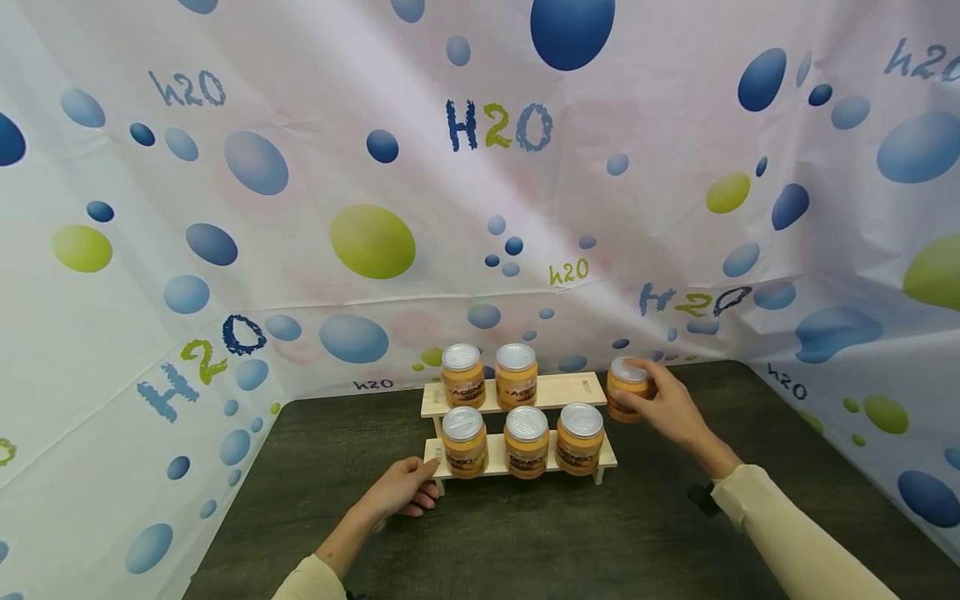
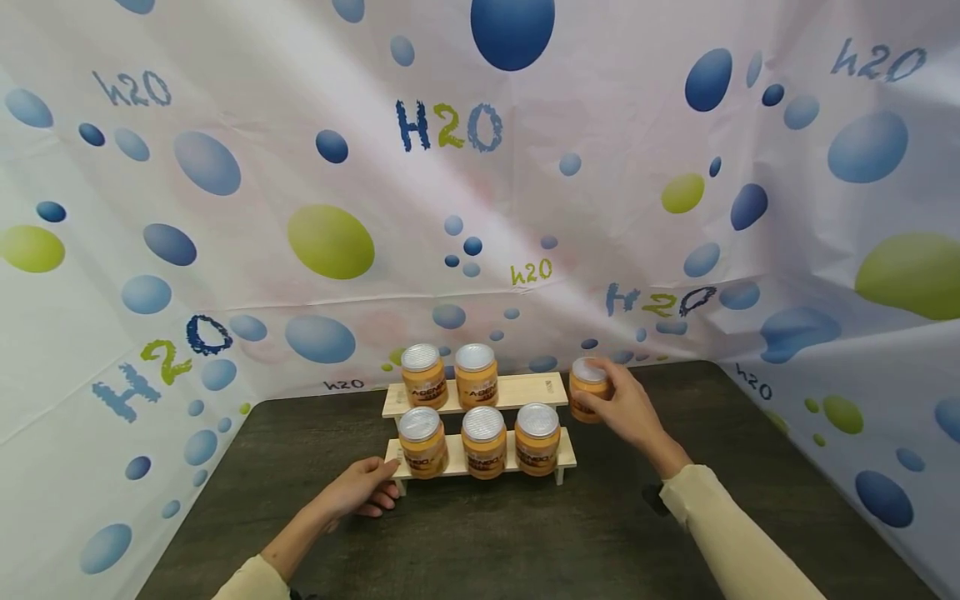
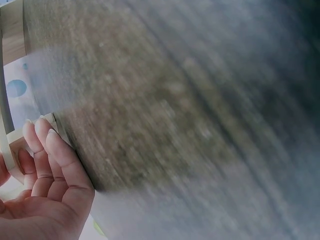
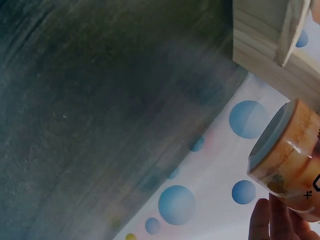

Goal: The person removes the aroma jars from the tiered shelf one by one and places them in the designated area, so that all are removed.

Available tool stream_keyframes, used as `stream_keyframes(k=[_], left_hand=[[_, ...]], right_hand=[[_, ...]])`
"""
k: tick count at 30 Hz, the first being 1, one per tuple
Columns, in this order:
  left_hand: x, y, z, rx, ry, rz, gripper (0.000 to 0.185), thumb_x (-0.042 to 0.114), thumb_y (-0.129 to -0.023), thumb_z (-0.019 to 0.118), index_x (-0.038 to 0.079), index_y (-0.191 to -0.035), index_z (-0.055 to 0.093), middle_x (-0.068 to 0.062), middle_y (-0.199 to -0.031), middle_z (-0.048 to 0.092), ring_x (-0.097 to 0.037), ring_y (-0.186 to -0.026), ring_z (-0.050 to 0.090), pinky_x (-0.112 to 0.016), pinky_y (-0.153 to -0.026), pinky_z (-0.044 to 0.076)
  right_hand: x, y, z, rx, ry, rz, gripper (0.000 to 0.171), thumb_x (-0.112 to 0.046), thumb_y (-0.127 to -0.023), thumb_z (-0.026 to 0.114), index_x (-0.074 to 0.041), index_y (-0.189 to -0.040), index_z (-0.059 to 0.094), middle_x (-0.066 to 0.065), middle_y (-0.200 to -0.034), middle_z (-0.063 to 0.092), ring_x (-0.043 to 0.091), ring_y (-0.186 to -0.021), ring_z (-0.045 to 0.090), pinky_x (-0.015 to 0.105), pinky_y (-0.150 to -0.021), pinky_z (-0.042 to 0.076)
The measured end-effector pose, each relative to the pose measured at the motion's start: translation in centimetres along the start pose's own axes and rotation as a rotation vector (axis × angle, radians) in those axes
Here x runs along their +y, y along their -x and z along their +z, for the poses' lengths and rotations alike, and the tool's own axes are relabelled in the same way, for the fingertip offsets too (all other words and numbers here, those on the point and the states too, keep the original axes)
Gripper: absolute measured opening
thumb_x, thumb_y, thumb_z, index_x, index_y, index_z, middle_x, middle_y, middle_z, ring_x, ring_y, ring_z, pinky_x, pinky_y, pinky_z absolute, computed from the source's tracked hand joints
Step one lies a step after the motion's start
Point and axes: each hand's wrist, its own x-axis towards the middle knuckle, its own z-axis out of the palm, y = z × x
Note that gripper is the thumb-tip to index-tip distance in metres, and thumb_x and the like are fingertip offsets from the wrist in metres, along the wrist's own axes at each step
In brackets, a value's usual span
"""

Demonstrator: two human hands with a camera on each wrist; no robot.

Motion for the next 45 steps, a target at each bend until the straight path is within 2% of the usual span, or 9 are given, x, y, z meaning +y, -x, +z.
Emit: stream_keyframes(k=[11, 22, 34, 45], left_hand=[[0.1, 0.1, 0.0, -0.001, 0.007, 0.0, 0.048, 0.053, -0.093, 0.041, 0.006, -0.096, 0.049, -0.005, -0.085, 0.058, -0.015, -0.071, 0.059, -0.031, -0.063, 0.052], [-0.2, 0.0, 0.1, -0.001, 0.016, -0.015, 0.049, 0.055, -0.092, 0.041, 0.006, -0.096, 0.049, -0.005, -0.085, 0.058, -0.015, -0.071, 0.059, -0.032, -0.062, 0.052], [-0.1, 0.0, 0.0, -0.006, 0.02, -0.012, 0.048, 0.053, -0.093, 0.041, 0.006, -0.097, 0.05, -0.005, -0.085, 0.058, -0.015, -0.071, 0.058, -0.032, -0.062, 0.051], [-0.2, 0.0, 0.0, -0.005, 0.017, -0.004, 0.048, 0.053, -0.093, 0.041, 0.006, -0.097, 0.05, -0.006, -0.085, 0.058, -0.016, -0.071, 0.058, -0.032, -0.062, 0.051]], right_hand=[[1.6, 0.9, 1.3, -0.026, 0.032, 0.004, 0.063, -0.045, -0.083, 0.063, -0.018, -0.134, 0.041, 0.013, -0.121, 0.049, 0.03, -0.102, 0.054, 0.043, -0.075, 0.047], [2.7, 1.6, 2.6, -0.058, 0.043, 0.044, 0.06, -0.046, -0.082, 0.065, -0.018, -0.131, 0.044, 0.012, -0.119, 0.05, 0.029, -0.099, 0.055, 0.037, -0.07, 0.047], [2.7, 1.8, 3.2, -0.077, 0.06, 0.053, 0.063, -0.049, -0.081, 0.063, -0.017, -0.133, 0.043, 0.014, -0.121, 0.05, 0.029, -0.101, 0.054, 0.038, -0.072, 0.046], [2.7, 1.9, 3.5, -0.079, 0.042, 0.041, 0.06, -0.041, -0.081, 0.067, -0.017, -0.131, 0.044, 0.015, -0.12, 0.051, 0.029, -0.099, 0.055, 0.037, -0.071, 0.047]])
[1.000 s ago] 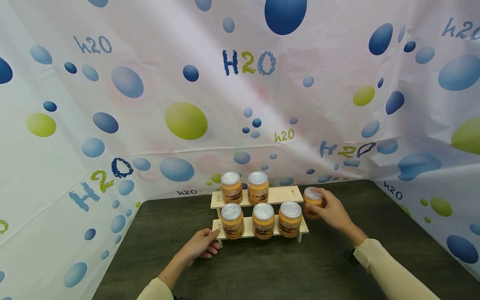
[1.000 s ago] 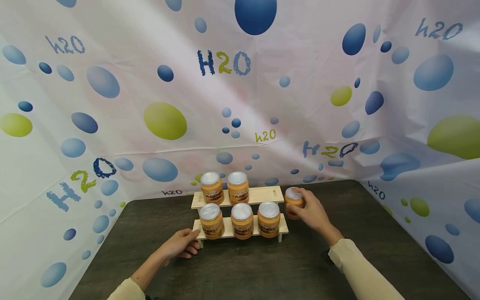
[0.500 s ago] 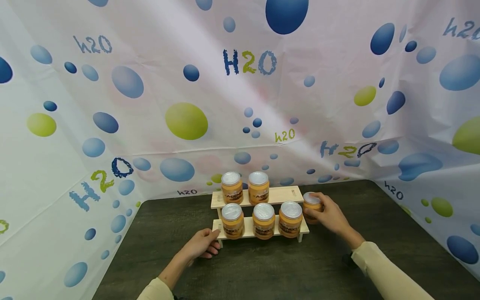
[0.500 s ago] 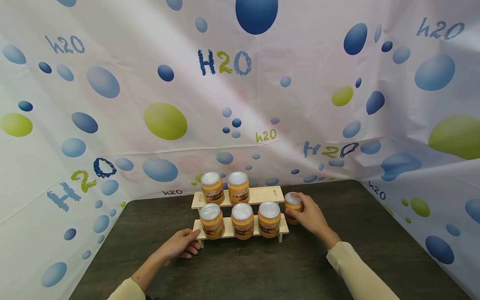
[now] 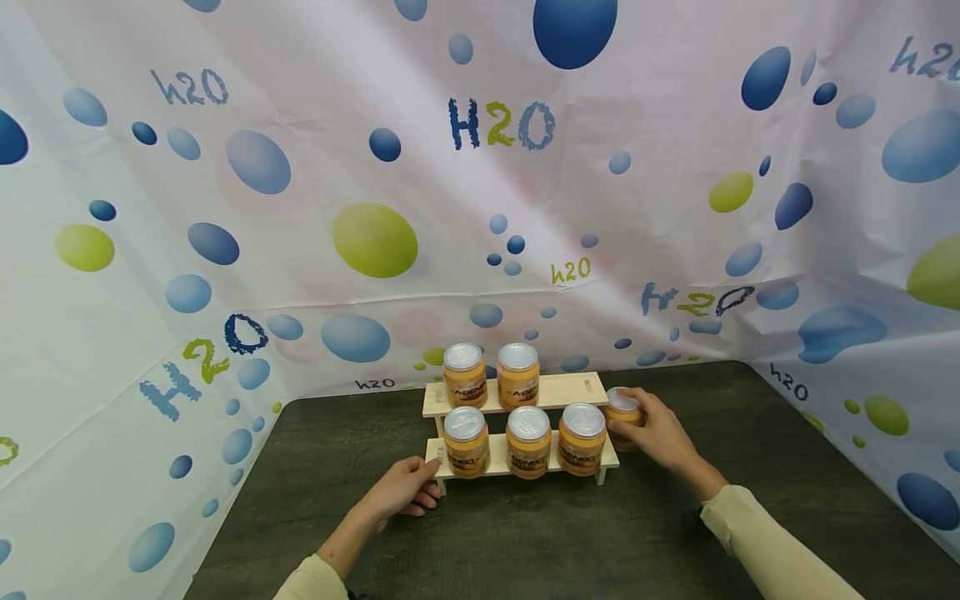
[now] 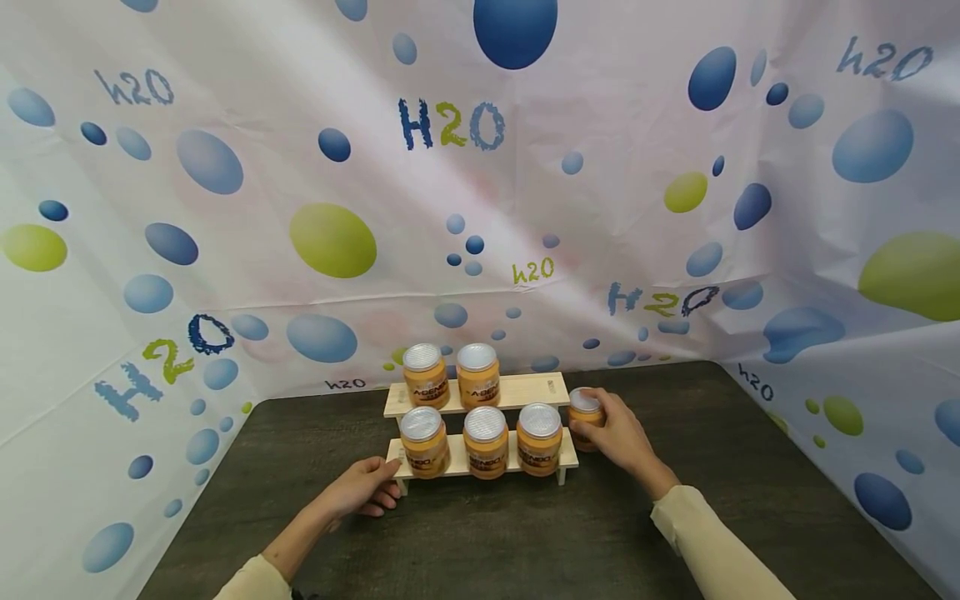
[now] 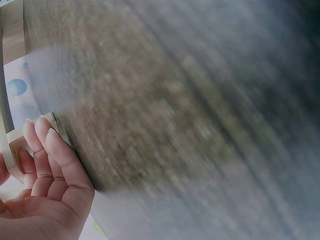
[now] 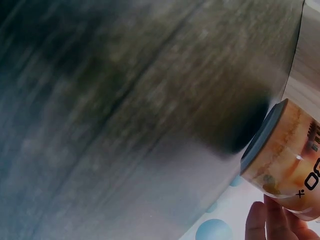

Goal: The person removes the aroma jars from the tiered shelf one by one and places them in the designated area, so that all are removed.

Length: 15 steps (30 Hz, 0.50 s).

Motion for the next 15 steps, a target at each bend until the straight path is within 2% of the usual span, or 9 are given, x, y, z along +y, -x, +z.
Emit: stream_keyframes(k=[15], left_hand=[[0.16, 0.1, -0.02, -0.002, -0.016, 0.009, 0.048, 0.053, -0.093, 0.04, 0.006, -0.096, 0.049, -0.005, -0.085, 0.058, -0.016, -0.072, 0.058, -0.032, -0.062, 0.051]], right_hand=[[0.4, 0.18, 0.13, 0.019, 0.026, 0.023, 0.064, -0.049, -0.08, 0.064, -0.017, -0.131, 0.043, 0.015, -0.124, 0.05, 0.031, -0.104, 0.054, 0.044, -0.075, 0.048]])
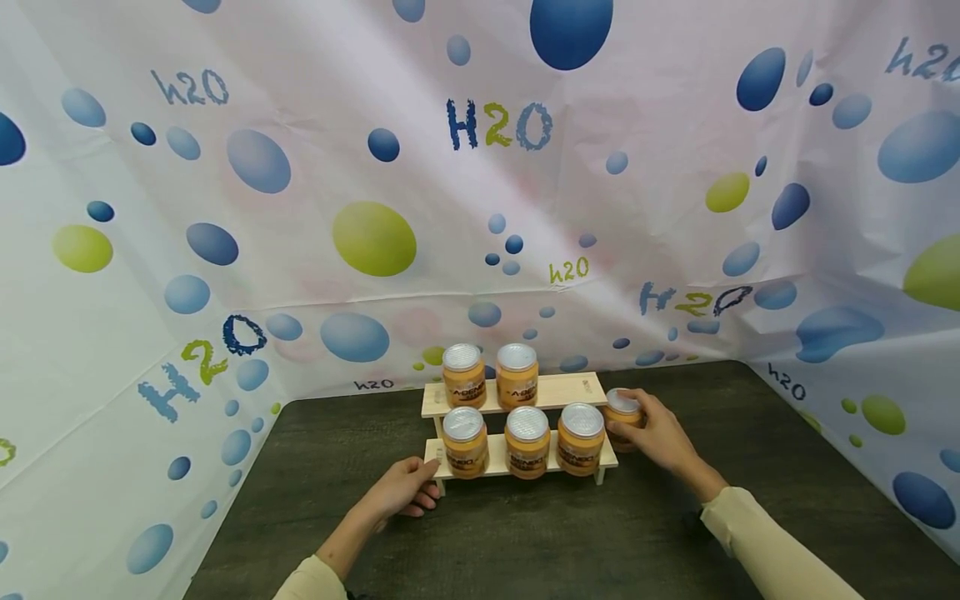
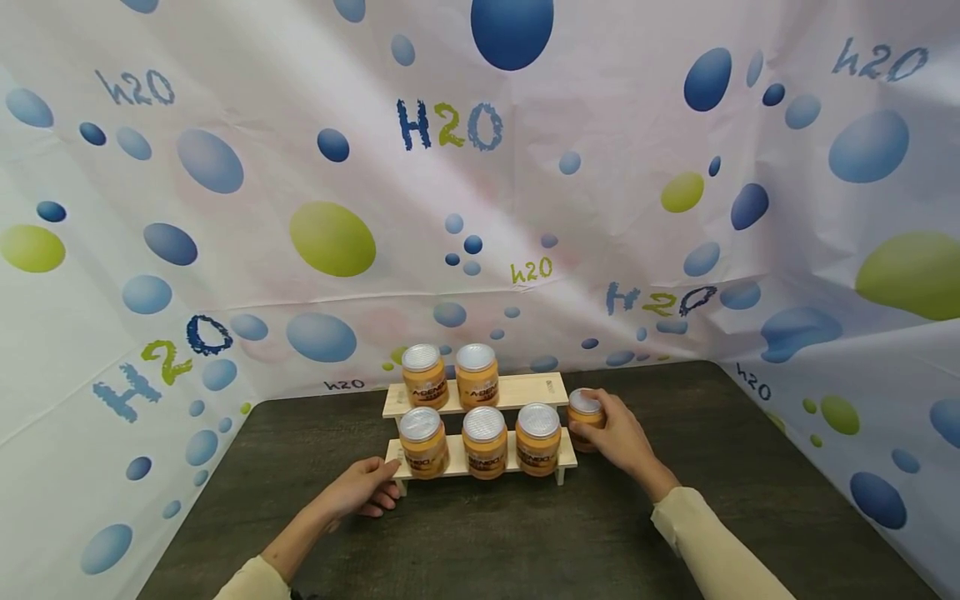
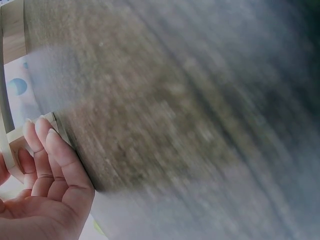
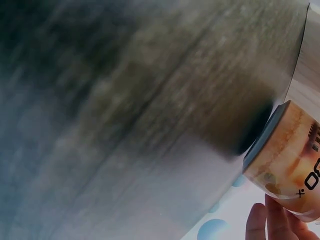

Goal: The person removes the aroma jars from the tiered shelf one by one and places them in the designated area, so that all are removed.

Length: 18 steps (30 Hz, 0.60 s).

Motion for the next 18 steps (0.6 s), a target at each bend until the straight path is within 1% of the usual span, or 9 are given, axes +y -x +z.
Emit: stream_keyframes(k=[5, 12, 18], left_hand=[[-0.1, -0.09, 0.0, 0.002, -0.003, 0.001, 0.049, 0.054, -0.093, 0.04, 0.006, -0.096, 0.049, -0.005, -0.085, 0.058, -0.016, -0.072, 0.058, -0.032, -0.062, 0.051], [-0.05, -0.1, -0.09, -0.003, 0.006, -0.002, 0.05, 0.055, -0.092, 0.041, 0.006, -0.096, 0.049, -0.006, -0.087, 0.059, -0.016, -0.073, 0.059, -0.032, -0.063, 0.052], [0.03, 0.0, 0.03, 0.0, 0.007, -0.009, 0.05, 0.055, -0.092, 0.041, 0.006, -0.096, 0.049, -0.006, -0.086, 0.058, -0.016, -0.072, 0.059, -0.032, -0.063, 0.052]], right_hand=[[0.09, 0.18, 0.1, 0.006, -0.021, 0.001, 0.063, -0.047, -0.081, 0.065, -0.016, -0.13, 0.043, 0.014, -0.122, 0.05, 0.031, -0.104, 0.055, 0.044, -0.075, 0.049], [-0.17, 0.66, -0.11, 0.021, -0.014, 0.003, 0.06, -0.043, -0.079, 0.068, -0.016, -0.128, 0.045, 0.016, -0.122, 0.049, 0.032, -0.103, 0.055, 0.044, -0.075, 0.049], [-0.09, 0.84, -0.06, 0.021, -0.029, -0.017, 0.059, -0.039, -0.08, 0.069, -0.015, -0.128, 0.044, 0.015, -0.119, 0.05, 0.031, -0.102, 0.055, 0.044, -0.075, 0.048]])
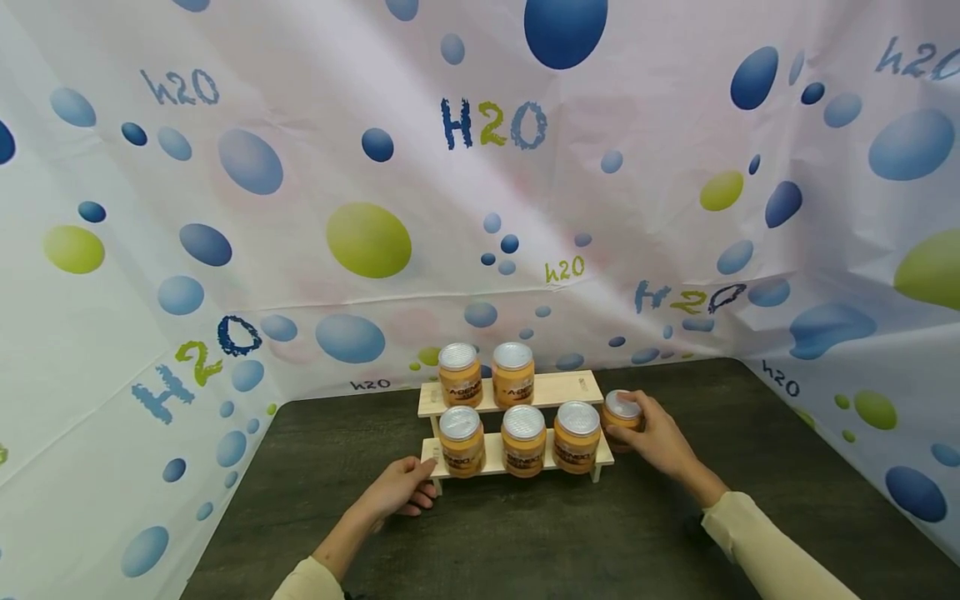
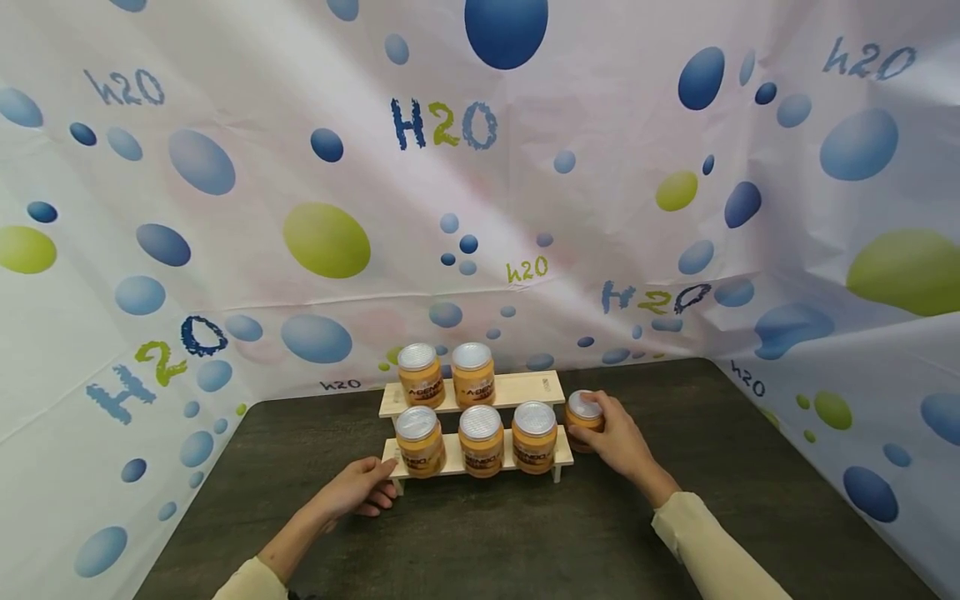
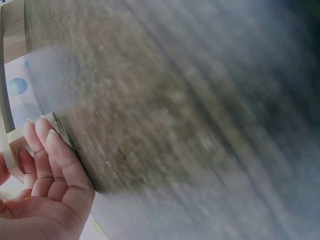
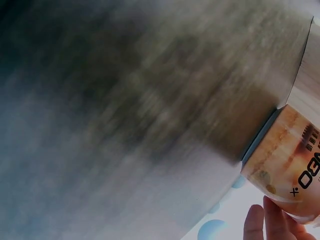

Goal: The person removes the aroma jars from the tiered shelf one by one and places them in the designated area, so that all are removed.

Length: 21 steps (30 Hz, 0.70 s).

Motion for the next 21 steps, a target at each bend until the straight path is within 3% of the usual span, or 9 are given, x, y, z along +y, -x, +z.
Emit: stream_keyframes(k=[14, 21], left_hand=[[-0.13, -0.11, 0.01, 0.004, 0.007, -0.003, 0.049, 0.054, -0.093, 0.04, 0.005, -0.098, 0.049, -0.007, -0.086, 0.059, -0.017, -0.073, 0.059, -0.033, -0.064, 0.052], [-0.17, -0.06, 0.01, 0.0, 0.007, 0.002, 0.05, 0.054, -0.093, 0.04, 0.005, -0.098, 0.049, -0.007, -0.086, 0.058, -0.017, -0.072, 0.059, -0.033, -0.063, 0.051]], right_hand=[[0.12, 0.04, -0.16, -0.019, 0.017, 0.011, 0.063, -0.045, -0.08, 0.067, -0.017, -0.13, 0.042, 0.016, -0.121, 0.049, 0.032, -0.104, 0.054, 0.045, -0.076, 0.048], [0.09, 0.22, -0.28, -0.054, -0.008, 0.051, 0.083, -0.047, -0.079, 0.067, -0.024, -0.145, 0.021, 0.019, -0.131, 0.043, 0.038, -0.112, 0.051, 0.051, -0.08, 0.047]])
